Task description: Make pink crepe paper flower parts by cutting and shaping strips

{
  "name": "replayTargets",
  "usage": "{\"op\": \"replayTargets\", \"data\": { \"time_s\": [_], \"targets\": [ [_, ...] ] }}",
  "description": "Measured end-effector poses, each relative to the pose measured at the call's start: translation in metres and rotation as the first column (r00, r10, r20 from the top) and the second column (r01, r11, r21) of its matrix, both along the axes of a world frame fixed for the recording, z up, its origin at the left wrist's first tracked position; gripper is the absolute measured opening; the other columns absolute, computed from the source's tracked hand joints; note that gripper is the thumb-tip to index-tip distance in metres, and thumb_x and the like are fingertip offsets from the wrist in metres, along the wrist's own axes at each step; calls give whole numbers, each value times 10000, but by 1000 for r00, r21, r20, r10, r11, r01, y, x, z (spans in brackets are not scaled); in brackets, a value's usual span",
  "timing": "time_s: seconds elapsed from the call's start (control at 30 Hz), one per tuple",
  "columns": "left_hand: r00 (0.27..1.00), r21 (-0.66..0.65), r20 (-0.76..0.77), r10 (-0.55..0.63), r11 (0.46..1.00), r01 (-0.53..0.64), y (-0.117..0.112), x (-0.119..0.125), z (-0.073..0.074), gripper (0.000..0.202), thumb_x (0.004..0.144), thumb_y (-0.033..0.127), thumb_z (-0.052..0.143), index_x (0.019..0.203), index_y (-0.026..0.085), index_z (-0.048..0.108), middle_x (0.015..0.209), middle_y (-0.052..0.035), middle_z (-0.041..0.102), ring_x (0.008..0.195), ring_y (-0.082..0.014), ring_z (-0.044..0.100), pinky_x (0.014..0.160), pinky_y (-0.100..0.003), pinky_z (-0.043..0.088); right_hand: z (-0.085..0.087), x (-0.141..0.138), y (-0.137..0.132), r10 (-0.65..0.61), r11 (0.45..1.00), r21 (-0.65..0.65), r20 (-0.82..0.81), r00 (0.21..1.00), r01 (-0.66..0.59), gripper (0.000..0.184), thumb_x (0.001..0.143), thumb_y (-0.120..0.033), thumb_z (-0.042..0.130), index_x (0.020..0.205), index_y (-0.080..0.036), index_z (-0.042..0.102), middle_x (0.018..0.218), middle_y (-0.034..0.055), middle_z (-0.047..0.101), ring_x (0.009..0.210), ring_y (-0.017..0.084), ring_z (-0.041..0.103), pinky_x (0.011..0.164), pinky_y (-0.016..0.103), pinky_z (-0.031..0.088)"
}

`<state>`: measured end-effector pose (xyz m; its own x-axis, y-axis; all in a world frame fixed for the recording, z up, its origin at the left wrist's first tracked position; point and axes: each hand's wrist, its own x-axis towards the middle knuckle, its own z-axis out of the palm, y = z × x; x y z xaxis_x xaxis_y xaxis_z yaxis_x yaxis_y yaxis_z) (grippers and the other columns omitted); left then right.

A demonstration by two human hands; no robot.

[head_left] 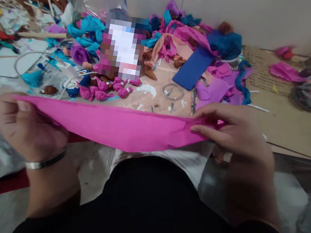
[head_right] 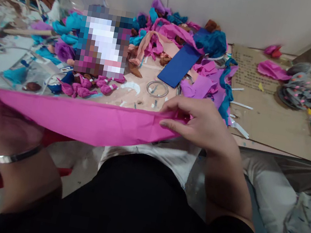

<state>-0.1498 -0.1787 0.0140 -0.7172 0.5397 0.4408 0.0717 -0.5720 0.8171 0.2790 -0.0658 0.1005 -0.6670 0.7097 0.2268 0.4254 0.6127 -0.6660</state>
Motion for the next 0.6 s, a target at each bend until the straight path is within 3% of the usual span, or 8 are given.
{"op": "replayTargets", "data": {
  "time_s": [0.03, 0.1, 0.2, 0.37, 0.6],
  "targets": [
    [990, 120, -95, 108, 988, -96, 9, -1, -1, 459, 782, 433, 906, 860, 189, 525, 773, 84, 575, 776, -96, 570, 782, -239, 529, 1, 2, 1, -42, 999, -19, 10, 999, 42, 322, 914, -543, 786, 1050, -252, 787, 861, 28, 762, 713, 188, 669, 666, 306, 515],
    [961, 163, -210, 182, 975, -149, 22, -2, -5, 318, 858, 296, 877, 826, 144, 600, 753, 70, 599, 763, -81, 560, 794, -216, 503, -2, 5, 7, -77, 994, -72, 33, 997, 79, 371, 892, -569, 792, 1063, -240, 787, 874, 34, 763, 712, 183, 660, 654, 299, 512],
    [934, 70, -308, 181, 983, -167, 30, -6, -12, 154, 922, 188, 832, 893, 109, 703, 811, 49, 666, 798, -69, 585, 822, -198, 492, -14, 6, 20, -28, 985, -167, 60, 998, 38, 406, 885, -563, 788, 1108, -224, 786, 928, 43, 777, 757, 183, 677, 676, 293, 520],
    [902, -143, -411, 131, 968, -206, 31, -12, -22, 57, 966, 160, 786, 1013, 131, 771, 915, 35, 735, 841, -69, 649, 809, -207, 508, -36, 12, 37, 77, 967, -251, 110, 991, -47, 664, 743, -596, 904, 1274, -228, 751, 1198, 79, 779, 964, 239, 719, 831, 349, 577],
    [902, -201, -422, 93, 961, -193, 34, -25, -35, 83, 942, 152, 814, 976, 96, 764, 853, 34, 726, 746, -35, 629, 699, -156, 478, -55, 35, 37, 142, 957, -288, 338, 930, -42, 883, 728, -534, 921, 1517, -295, 604, 1333, 91, 740, 1160, 325, 722, 985, 459, 580]
  ]
}}
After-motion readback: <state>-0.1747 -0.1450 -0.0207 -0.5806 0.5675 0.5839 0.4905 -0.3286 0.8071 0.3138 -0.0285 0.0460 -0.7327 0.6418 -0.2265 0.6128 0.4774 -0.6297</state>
